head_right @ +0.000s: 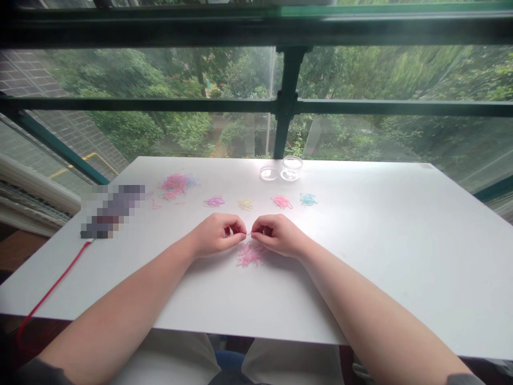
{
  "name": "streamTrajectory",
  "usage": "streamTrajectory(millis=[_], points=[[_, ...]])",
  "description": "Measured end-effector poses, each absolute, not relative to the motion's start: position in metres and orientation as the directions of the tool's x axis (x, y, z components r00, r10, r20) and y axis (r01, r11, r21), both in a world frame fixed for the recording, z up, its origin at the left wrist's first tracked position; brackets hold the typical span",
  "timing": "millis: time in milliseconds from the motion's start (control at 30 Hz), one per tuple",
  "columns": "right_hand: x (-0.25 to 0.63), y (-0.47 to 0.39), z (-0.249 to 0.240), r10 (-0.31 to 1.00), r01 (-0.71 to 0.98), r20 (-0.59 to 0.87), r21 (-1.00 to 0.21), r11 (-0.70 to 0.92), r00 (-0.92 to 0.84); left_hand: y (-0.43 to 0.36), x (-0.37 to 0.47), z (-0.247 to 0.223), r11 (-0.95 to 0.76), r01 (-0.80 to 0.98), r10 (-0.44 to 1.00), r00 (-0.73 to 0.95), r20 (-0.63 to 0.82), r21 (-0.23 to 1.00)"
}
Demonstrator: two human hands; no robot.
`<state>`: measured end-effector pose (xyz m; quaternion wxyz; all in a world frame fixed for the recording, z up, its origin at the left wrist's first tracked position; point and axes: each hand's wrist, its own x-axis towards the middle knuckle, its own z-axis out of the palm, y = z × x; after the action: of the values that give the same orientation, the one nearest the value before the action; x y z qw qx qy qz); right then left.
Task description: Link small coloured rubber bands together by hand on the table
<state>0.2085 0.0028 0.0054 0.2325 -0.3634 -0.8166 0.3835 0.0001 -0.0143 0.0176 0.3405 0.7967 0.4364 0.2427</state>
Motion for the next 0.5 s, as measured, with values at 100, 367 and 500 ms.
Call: streamTrajectory(millis=[100,367,500], points=[[0.2078,0.0026,0.0052,0.770,0.405,0.112,-0.798,0.446,-0.628,-0.0151,0.0015,0.0171,-0.388,0.515,0.858,0.504,0.097,0.764],[0.2077,0.0020,0.0051,0.772,0.390,0.119,-0.808,0.440,-0.625,-0.0142,0.0036,0.0145,-0.402,0.504,0.861,0.493,0.127,0.764],[0.2062,0.0022,0.0032,0.775,0.350,0.141,-0.832,0.430,-0.616,-0.0139,0.0059,0.0148,-0.391,0.495,0.872,0.470,0.140,0.776]])
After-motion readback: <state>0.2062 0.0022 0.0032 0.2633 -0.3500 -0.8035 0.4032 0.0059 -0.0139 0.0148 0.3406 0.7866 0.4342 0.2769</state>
